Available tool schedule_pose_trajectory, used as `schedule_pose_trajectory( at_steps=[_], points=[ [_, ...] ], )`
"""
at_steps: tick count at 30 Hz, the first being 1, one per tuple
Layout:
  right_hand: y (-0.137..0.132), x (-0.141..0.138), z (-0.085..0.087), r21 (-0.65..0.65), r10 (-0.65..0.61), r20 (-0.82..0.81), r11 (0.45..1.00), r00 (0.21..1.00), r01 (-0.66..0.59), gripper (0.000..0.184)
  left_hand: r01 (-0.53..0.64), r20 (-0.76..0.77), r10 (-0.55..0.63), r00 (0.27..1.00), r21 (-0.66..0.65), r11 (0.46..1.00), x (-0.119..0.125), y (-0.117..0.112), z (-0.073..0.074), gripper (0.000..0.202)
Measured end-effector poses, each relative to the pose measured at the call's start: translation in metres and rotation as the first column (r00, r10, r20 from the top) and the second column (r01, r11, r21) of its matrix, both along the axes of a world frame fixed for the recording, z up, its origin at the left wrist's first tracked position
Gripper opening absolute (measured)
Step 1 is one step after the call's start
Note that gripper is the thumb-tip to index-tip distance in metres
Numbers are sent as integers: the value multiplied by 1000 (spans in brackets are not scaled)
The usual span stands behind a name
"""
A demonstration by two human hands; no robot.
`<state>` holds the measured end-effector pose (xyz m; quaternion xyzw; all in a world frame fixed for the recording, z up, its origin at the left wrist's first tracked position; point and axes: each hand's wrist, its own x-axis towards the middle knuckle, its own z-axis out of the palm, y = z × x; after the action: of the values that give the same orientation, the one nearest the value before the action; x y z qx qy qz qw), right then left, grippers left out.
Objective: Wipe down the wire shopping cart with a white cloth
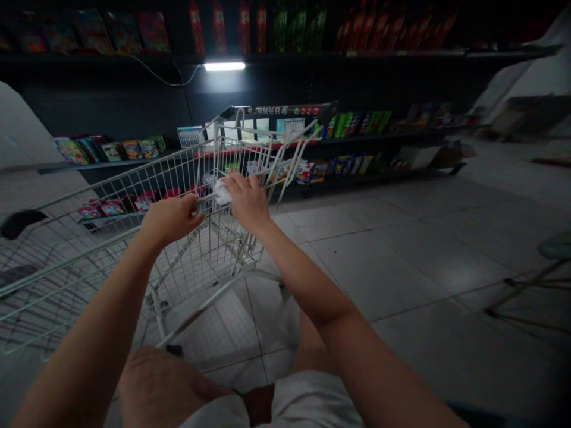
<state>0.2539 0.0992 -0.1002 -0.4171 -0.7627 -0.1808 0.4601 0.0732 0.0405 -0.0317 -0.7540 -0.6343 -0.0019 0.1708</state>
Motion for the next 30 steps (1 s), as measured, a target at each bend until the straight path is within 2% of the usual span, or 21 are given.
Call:
schedule_pose_trajectory(
  at_steps=[3,5,7,9,11,12,14,16,18,20,22,24,26,28,30],
  points=[
    [19,22,-4,16,-114,-218,993,969,120,42,10,1,-10,1000,-4,1000,-4,-3,-1,56],
    [17,16,-13,58,-112,-279,989,954,133,49,16,4,-16,1000,12,1000,-4,-3,-1,60],
    [4,3,-20,96,-36,-218,994,975,58,54,25,15,-25,1000,36,999,-3,-3,0,61],
    [-7,2,-18,98,98,-63,991,993,-92,54,56,42,-57,997,29,998,-7,-4,1,60],
    [-7,24,-4,106,176,36,978,984,-179,50,96,98,-95,991,-7,995,-17,-7,2,59],
    [0,44,7,136,161,25,977,987,-163,48,112,132,-107,985,-29,993,-23,-9,3,59],
    [23,93,33,228,36,-123,974,992,-7,46,110,193,-93,977,-79,991,-35,-13,6,60],
    [50,135,55,274,-69,-261,951,963,143,45,62,205,-35,978,-127,990,-41,-18,10,63],
    [66,153,66,272,-118,-339,937,933,217,46,-3,158,22,987,-116,993,-35,-21,15,67],
    [62,139,61,236,-146,-361,941,921,241,50,-11,110,18,994,-62,998,-17,-18,21,69],
    [39,103,42,178,-165,-315,957,935,229,58,52,102,-48,994,-37,998,8,-11,26,67],
    [9,65,18,125,-126,-202,980,971,154,64,132,118,-125,985,-46,990,32,0,29,63],
    [-12,46,0,116,-8,-79,993,997,17,65,190,120,-182,976,-61,980,48,11,29,58],
    [-15,54,0,141,59,-48,989,997,-52,64,239,130,-227,965,-81,968,52,18,28,54],
    [0,82,20,191,11,-140,981,990,16,63,264,144,-250,957,-83,961,48,20,26,56]
  ],
)
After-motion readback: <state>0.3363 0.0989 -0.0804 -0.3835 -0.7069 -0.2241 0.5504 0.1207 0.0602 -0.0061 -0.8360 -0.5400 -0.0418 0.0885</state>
